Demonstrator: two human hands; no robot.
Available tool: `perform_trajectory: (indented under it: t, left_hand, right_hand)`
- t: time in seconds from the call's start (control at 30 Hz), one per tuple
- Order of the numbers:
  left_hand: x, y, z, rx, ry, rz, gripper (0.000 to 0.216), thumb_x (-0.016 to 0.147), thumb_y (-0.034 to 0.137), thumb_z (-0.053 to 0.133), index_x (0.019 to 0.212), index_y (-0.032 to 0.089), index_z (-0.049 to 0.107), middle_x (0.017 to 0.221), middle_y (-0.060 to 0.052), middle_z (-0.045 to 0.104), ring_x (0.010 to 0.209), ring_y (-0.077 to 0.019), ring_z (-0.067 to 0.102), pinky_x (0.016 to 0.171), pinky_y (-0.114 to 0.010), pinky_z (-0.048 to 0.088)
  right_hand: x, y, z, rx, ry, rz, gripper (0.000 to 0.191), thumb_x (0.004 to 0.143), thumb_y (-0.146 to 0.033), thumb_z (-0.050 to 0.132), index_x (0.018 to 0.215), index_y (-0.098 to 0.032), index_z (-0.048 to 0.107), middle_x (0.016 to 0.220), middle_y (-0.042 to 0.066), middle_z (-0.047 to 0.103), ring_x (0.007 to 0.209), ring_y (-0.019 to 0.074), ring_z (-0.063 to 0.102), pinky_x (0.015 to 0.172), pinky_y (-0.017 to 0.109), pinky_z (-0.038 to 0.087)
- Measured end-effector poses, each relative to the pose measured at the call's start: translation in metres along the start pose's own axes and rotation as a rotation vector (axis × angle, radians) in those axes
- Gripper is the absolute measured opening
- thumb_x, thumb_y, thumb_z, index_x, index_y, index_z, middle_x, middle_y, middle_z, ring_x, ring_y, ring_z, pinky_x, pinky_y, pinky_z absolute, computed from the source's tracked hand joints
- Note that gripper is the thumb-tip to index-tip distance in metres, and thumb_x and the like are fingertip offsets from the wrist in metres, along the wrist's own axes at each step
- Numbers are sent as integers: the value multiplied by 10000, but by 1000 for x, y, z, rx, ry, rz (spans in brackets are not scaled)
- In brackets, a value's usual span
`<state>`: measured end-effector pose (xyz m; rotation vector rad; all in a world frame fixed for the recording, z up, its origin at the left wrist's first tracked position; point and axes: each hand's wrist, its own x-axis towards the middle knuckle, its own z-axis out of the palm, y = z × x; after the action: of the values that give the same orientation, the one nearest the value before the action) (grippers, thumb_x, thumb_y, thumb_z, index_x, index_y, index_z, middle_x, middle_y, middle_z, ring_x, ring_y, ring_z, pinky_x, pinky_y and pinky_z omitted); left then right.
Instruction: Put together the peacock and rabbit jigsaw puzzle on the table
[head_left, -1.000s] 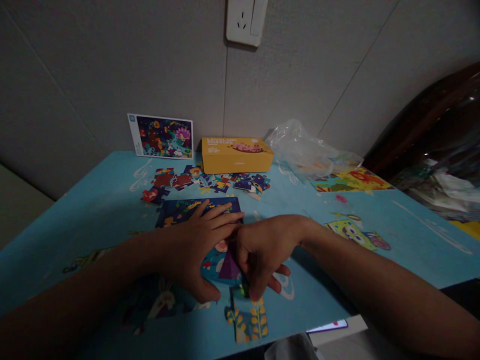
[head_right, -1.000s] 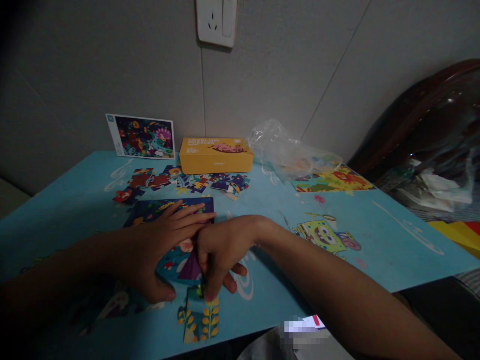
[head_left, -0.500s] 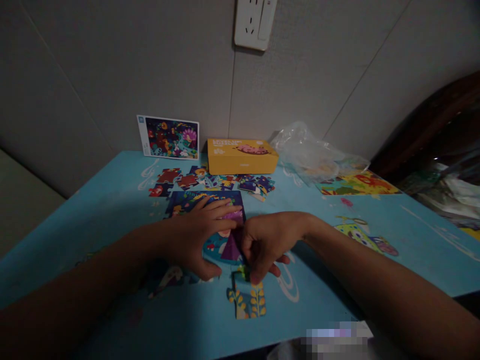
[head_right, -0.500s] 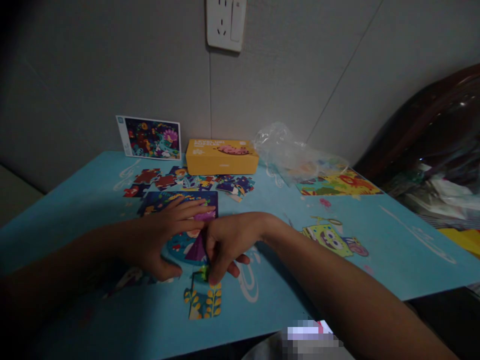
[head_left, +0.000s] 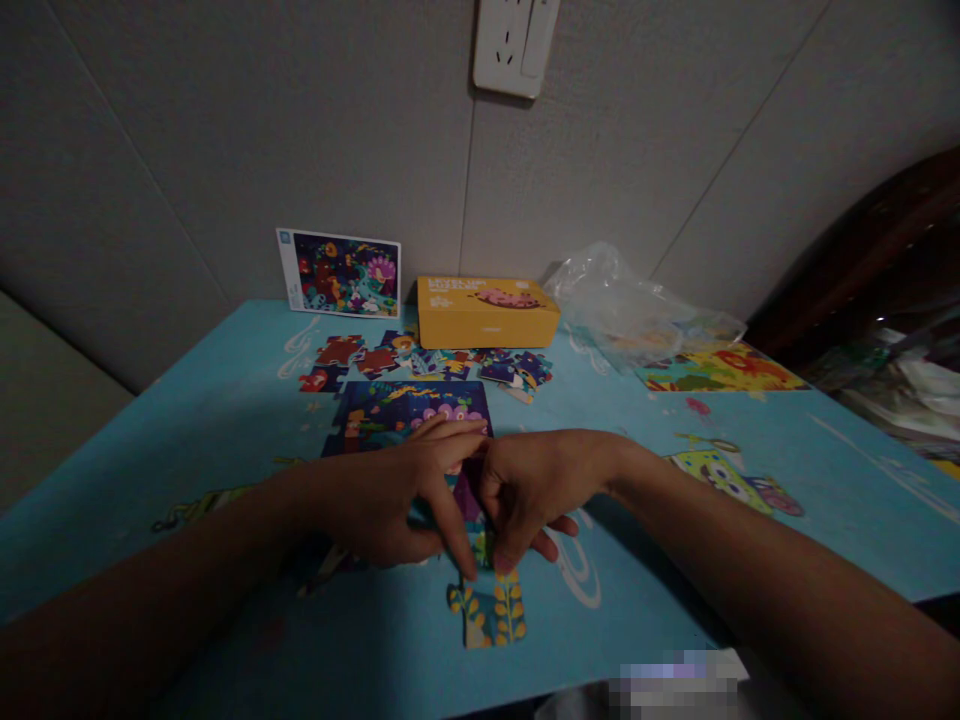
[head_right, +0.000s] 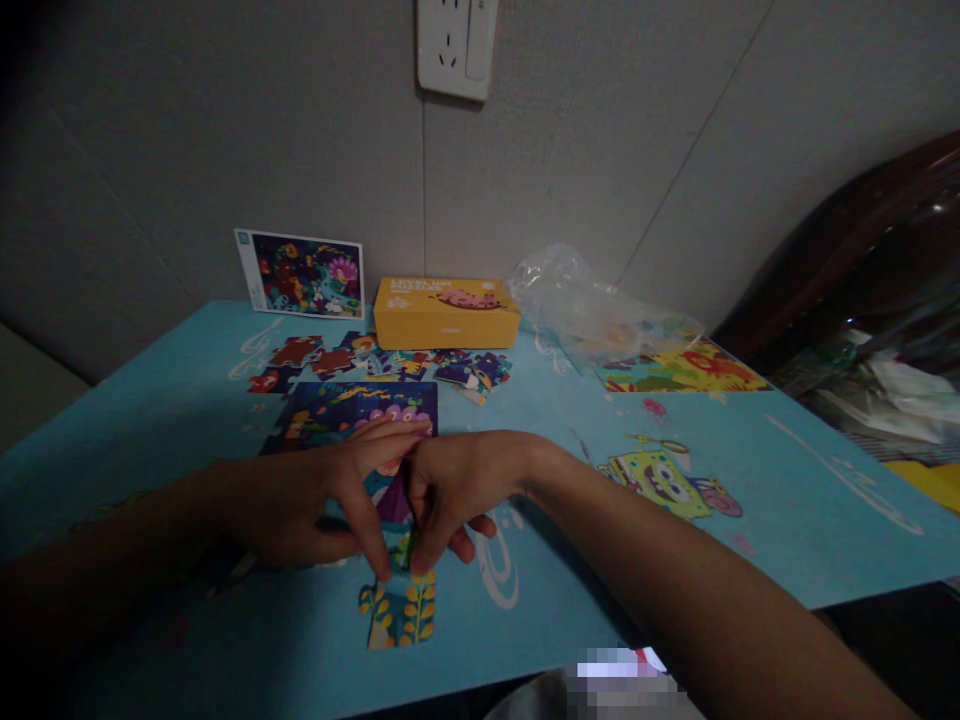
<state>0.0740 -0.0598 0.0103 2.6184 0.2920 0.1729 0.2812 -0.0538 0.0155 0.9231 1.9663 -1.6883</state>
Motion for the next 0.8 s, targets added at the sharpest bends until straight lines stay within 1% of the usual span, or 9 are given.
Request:
perform_trajectory:
  t: [0.1, 0.2, 0.27, 0.4, 0.53, 0.63, 0.8]
  left_hand:
    - [1, -2, 2, -16, 20, 25, 325, 779, 139, 687, 911, 422, 776, 1152, -19, 579, 1159, -222, 503, 1176, -476, 189]
    - [0, -3, 3, -27, 47, 43, 315, 785, 153, 691, 909, 431, 774, 1110, -19, 585, 1125, -215, 503, 1161, -459, 220]
    - [0, -4, 4, -28, 51, 45, 300, 788, 166, 695, 908, 429, 775, 1098, -19, 586, 1111, -215, 502, 1155, -451, 227]
    - [0, -3, 4, -26, 43, 41, 259, 796, 207, 707, 916, 425, 774, 1120, -18, 585, 1116, -219, 494, 1154, -452, 220]
    - [0, -3, 4, -31, 36, 36, 229, 801, 231, 712, 915, 419, 775, 1164, -11, 579, 1135, -220, 488, 1153, -449, 220]
    - [0, -3, 4, -32, 16, 21, 224, 800, 233, 714, 919, 413, 776, 1208, -11, 565, 1151, -223, 487, 1164, -461, 188]
    - [-2, -4, 4, -27, 28, 10, 231, 802, 239, 709, 931, 418, 777, 1208, -30, 569, 1180, -253, 479, 1174, -508, 135]
  right_hand:
    - [0, 2, 0, 10, 28, 5, 423, 632, -504, 819, 646, -122, 637, 472, -58, 596, 358, 49, 489, 371, 164, 383]
    - [0, 1, -1, 20, 34, 21, 428, 616, -501, 829, 642, -120, 635, 461, -57, 592, 358, 52, 497, 378, 165, 399]
    - [0, 0, -2, 17, 14, 37, 435, 618, -508, 825, 616, -121, 626, 461, -52, 594, 355, 54, 504, 375, 163, 401]
    - [0, 0, -1, 35, -43, 77, 465, 622, -548, 804, 593, -123, 616, 471, -37, 608, 357, 68, 522, 380, 177, 430]
    - [0, 0, -1, 74, -68, 102, 503, 570, -585, 813, 609, -123, 617, 475, -33, 613, 385, 89, 554, 408, 198, 473]
    - [0, -2, -2, 44, -76, 120, 513, 572, -592, 808, 612, -118, 619, 472, -28, 611, 388, 85, 554, 401, 184, 443]
    - [0, 0, -3, 26, -91, 135, 503, 588, -585, 806, 640, -120, 622, 495, -20, 624, 427, 96, 581, 399, 177, 405]
